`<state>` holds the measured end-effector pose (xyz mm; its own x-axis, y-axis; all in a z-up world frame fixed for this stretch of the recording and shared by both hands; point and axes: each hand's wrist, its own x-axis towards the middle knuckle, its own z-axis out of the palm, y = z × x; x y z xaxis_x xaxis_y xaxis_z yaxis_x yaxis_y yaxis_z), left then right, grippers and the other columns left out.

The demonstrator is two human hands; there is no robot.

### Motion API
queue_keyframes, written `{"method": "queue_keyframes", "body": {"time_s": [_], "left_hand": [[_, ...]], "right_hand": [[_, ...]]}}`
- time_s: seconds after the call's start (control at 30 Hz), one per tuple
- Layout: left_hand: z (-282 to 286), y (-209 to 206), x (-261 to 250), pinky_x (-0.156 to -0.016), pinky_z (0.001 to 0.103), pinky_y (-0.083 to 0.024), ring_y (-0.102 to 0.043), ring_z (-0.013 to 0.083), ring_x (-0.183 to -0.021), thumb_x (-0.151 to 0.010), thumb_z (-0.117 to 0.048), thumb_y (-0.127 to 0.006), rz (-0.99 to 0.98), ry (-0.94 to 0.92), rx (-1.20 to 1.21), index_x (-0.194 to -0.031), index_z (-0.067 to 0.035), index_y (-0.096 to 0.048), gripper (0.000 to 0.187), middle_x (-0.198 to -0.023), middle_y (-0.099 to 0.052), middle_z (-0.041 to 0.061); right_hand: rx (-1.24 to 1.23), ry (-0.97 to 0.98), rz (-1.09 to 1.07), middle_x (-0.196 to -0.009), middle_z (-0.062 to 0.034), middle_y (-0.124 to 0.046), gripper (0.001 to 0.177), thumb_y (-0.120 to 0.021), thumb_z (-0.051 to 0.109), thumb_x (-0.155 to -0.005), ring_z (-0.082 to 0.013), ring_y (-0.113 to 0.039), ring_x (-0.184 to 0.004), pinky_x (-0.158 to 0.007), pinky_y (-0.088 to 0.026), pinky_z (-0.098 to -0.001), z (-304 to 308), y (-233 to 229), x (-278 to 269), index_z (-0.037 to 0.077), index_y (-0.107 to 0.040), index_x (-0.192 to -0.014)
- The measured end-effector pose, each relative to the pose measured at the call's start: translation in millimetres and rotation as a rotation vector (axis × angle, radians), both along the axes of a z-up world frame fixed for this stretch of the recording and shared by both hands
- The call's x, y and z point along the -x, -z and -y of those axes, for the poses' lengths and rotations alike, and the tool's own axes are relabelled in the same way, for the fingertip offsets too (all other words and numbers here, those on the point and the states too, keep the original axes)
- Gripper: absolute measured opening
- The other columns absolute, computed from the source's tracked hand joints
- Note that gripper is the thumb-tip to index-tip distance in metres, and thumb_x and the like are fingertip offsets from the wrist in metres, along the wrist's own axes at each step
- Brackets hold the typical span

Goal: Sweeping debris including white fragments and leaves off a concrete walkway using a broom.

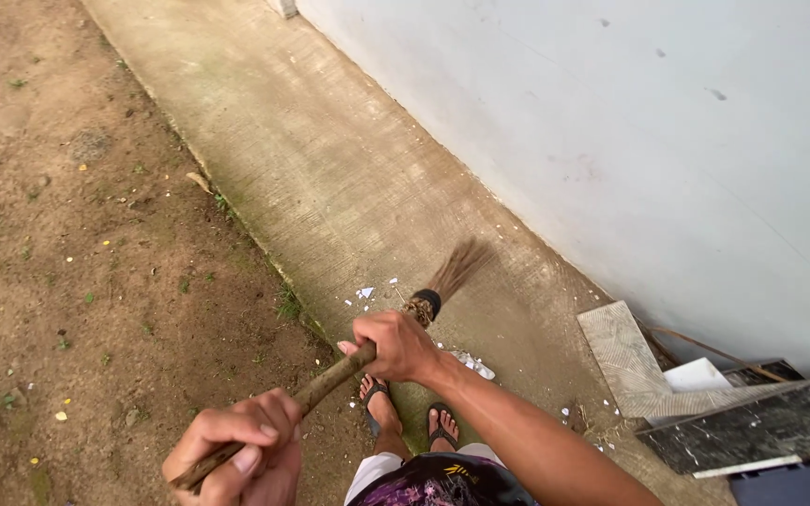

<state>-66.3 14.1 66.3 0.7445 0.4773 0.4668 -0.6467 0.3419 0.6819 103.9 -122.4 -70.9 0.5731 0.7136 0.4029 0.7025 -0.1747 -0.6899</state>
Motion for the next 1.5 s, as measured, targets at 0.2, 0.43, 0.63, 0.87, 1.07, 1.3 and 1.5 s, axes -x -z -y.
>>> {"method": "queue_keyframes", "body": {"time_s": [0.2,0.43,0.63,0.87,1.07,1.3,1.5], "left_hand": [[8.3,72.5,-12.6,-0.048,0.036,-0.042,-0.046,0.0143,-0.047,-0.081,-0.003,-0.052,-0.031,-0.171,-0.073,-0.082,0.005,-0.062,0.014,-0.055,-0.053,0.008],[32.9,40.4,-2.6,-0.047,0.032,-0.036,-0.042,0.0131,-0.048,-0.074,-0.001,-0.050,-0.203,-0.154,-0.014,-0.076,0.008,-0.060,0.014,-0.056,-0.051,0.010],[26.5,50.6,-24.0,-0.039,0.029,-0.037,-0.046,0.0123,-0.042,-0.077,-0.003,-0.053,-0.126,-0.134,-0.120,-0.078,0.006,-0.063,0.014,-0.056,-0.057,0.010],[25.3,68.8,-23.1,-0.035,0.027,-0.034,-0.037,0.0083,-0.040,-0.082,-0.003,-0.051,-0.175,-0.095,-0.121,-0.079,0.004,-0.064,0.016,-0.054,-0.054,0.006],[39.1,51.3,-12.2,-0.040,0.029,-0.036,-0.037,0.0074,-0.043,-0.081,-0.004,-0.049,-0.226,-0.078,-0.169,-0.080,0.006,-0.064,0.018,-0.057,-0.055,0.007],[24.1,59.7,-20.4,-0.043,0.029,-0.035,-0.037,0.0086,-0.045,-0.081,-0.005,-0.052,-0.210,-0.052,-0.131,-0.082,0.007,-0.064,0.018,-0.058,-0.053,0.006],[13.9,61.4,-27.9,-0.042,0.028,-0.031,-0.041,0.0103,-0.046,-0.076,-0.007,-0.056,-0.101,-0.085,-0.088,-0.081,0.008,-0.065,0.018,-0.057,-0.054,0.006]], "right_hand": [[0.101,0.011,-0.154,-0.065,-0.0009,-0.052,0.039,-0.068,0.032,-0.095,-0.0133,-0.049,-0.059,-0.063,-0.047,-0.0357,-5.4,65.7,0.3,0.013,-0.047,-0.069],[0.408,0.016,-0.506,-0.064,-0.0008,-0.057,0.031,-0.067,0.022,-0.094,-0.0137,-0.052,-0.057,-0.058,-0.047,-0.0357,26.7,65.7,36.8,0.012,-0.054,-0.067],[0.223,0.054,-0.372,-0.062,-0.0028,-0.051,0.041,-0.073,0.027,-0.093,-0.0170,-0.050,-0.059,-0.058,-0.042,-0.0371,29.2,26.1,21.6,0.007,-0.049,-0.066],[0.226,0.084,-0.383,-0.070,-0.0013,-0.053,0.040,-0.071,0.031,-0.095,-0.0157,-0.051,-0.063,-0.061,-0.045,-0.0363,31.9,47.3,27.1,0.009,-0.051,-0.068],[0.207,0.052,-0.344,-0.069,-0.0023,-0.052,0.039,-0.071,0.032,-0.096,-0.0175,-0.050,-0.066,-0.063,-0.044,-0.0377,40.3,41.0,37.2,0.008,-0.051,-0.071],[0.219,0.071,-0.397,-0.070,-0.0022,-0.052,0.039,-0.071,0.029,-0.095,-0.0187,-0.051,-0.066,-0.064,-0.044,-0.0393,27.5,48.7,27.8,0.007,-0.050,-0.070],[0.210,0.054,-0.294,-0.070,-0.0017,-0.050,0.035,-0.072,0.025,-0.093,-0.0181,-0.051,-0.068,-0.064,-0.046,-0.0406,15.7,66.3,4.4,0.010,-0.050,-0.070]]}}
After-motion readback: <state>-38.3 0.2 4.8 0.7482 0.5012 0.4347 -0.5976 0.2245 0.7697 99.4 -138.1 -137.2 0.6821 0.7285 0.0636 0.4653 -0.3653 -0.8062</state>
